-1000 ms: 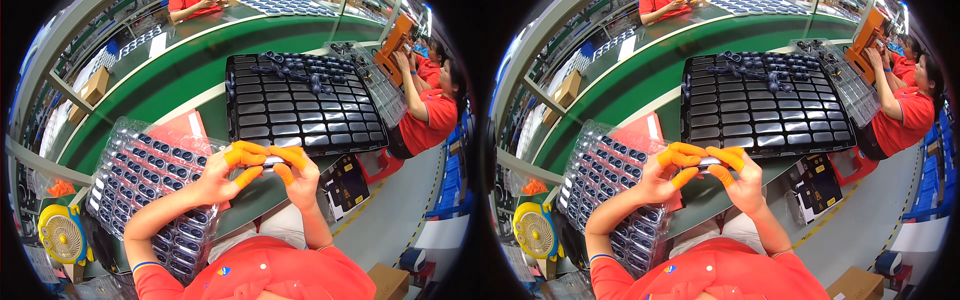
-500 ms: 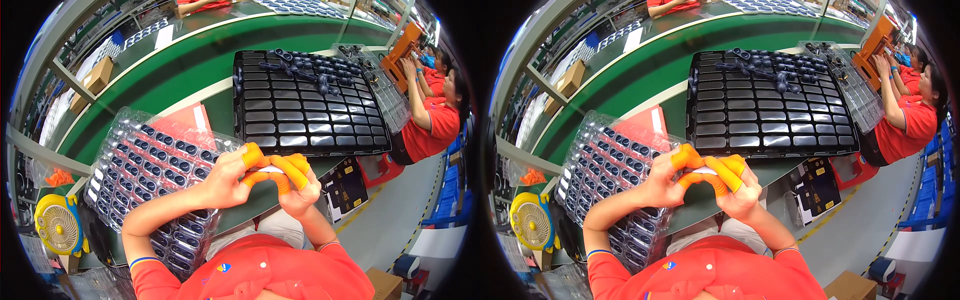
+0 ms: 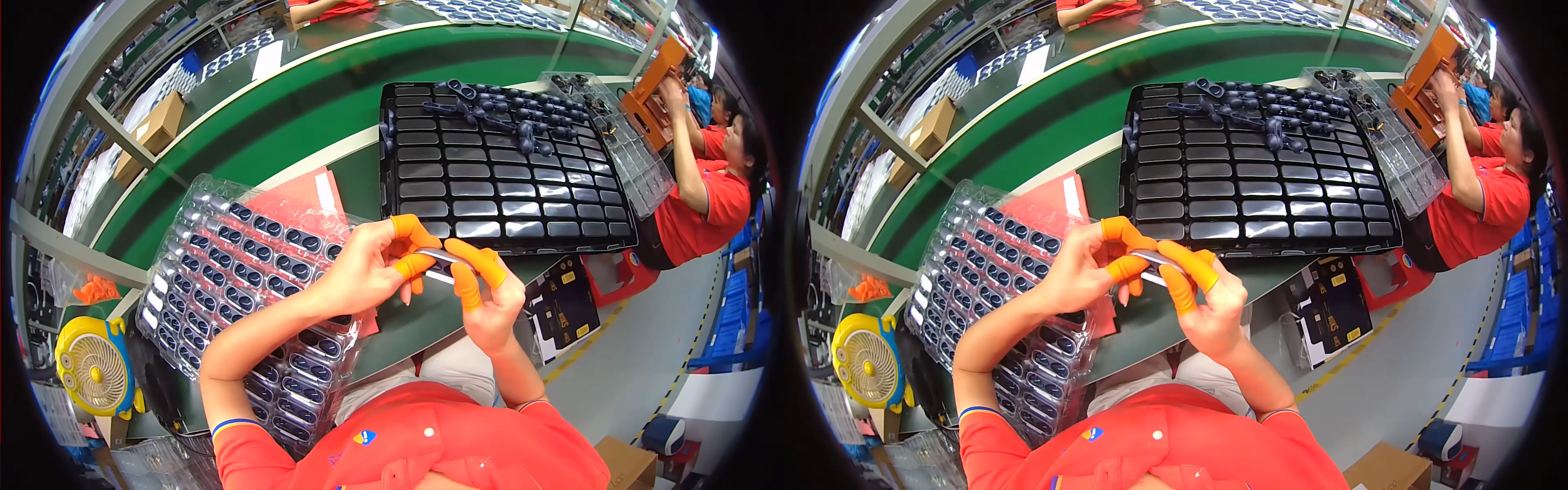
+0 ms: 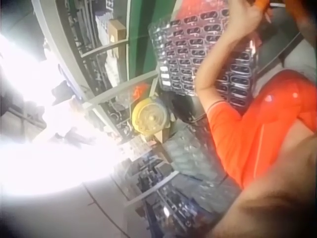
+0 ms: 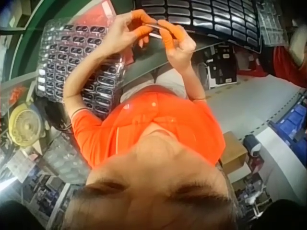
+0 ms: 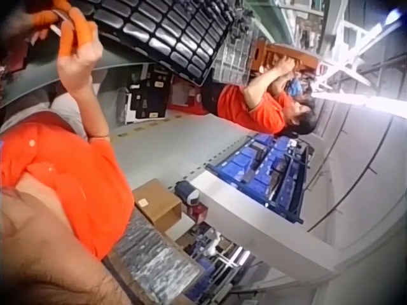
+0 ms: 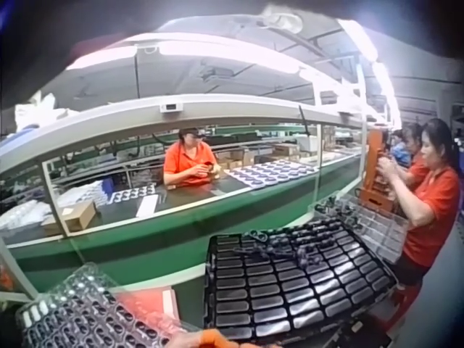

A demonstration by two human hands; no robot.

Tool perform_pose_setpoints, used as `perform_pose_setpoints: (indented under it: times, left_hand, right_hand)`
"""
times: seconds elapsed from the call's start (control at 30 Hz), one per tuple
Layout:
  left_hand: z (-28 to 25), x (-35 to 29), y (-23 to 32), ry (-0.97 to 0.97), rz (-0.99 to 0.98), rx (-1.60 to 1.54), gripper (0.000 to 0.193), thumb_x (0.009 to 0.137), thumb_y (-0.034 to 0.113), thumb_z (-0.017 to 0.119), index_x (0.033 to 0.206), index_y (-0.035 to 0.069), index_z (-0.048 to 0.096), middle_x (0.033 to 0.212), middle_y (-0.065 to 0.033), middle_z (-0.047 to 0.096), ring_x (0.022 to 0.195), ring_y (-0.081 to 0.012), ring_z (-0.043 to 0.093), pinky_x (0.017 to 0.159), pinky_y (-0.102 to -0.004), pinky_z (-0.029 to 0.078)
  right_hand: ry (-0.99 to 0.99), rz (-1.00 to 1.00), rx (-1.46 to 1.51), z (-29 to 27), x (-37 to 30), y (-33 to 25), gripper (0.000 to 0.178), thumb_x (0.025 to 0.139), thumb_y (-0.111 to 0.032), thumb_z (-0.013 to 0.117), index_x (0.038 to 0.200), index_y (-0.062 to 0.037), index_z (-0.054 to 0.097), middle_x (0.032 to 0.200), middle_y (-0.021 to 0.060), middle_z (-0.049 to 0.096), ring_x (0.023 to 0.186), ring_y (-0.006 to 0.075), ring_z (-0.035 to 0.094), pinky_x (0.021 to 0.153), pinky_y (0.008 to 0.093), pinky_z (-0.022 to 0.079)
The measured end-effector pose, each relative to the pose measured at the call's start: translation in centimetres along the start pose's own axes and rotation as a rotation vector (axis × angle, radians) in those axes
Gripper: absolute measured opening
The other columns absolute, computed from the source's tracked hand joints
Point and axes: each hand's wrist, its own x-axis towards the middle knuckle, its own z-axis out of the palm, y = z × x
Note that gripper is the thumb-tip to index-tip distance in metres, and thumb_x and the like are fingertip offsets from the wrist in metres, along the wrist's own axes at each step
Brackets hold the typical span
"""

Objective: The person assembles small electronic components into a plastic tray by hand, placing each component into a component casing.

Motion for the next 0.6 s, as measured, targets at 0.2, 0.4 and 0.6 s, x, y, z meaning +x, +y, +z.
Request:
perform_pose_setpoints:
  times: [0.2,0.4,0.6]
  left_hand:
    - [-0.2,-0.2,-0.5,-0.059,-0.067,-0.084,0.02,0.086,0.006,0.058,0.103,-0.004,0.053,0.084,-0.009,0.061,0.067,-0.0138,0.062,0.054,-0.0239,0.05]
    - [0.0,0.3,0.3,-0.16,0.043,-0.24,0.032,0.084,0.005,0.059,0.114,-0.004,0.05,0.095,-0.0123,0.06,0.079,-0.0191,0.063,0.066,-0.029,0.053]
    - [-0.2,0.4,-0.2,-0.206,0.067,-0.264,0.036,0.085,0.004,0.057,0.119,-0.006,0.048,0.101,-0.0147,0.059,0.085,-0.0229,0.063,0.071,-0.0318,0.053]
  right_hand:
    - [0.041,0.029,0.066,0.5,0.0,0.2,0.019,0.083,-0.002,0.062,0.1,0.0046,0.063,0.07,0.0001,0.052,0.06,0.005,0.044,0.054,0.0168,0.034]
    - [0.193,0.243,0.244,-0.3,0.2,0.1,0.017,0.084,-0.008,0.062,0.098,0.0027,0.064,0.069,-0.0008,0.057,0.055,0.0025,0.046,0.049,0.0152,0.032]
    - [0.189,0.307,0.269,-0.7,0.2,-0.2,0.018,0.083,-0.005,0.063,0.098,0.0037,0.064,0.075,0.0025,0.06,0.06,0.0054,0.052,0.051,0.0171,0.038]
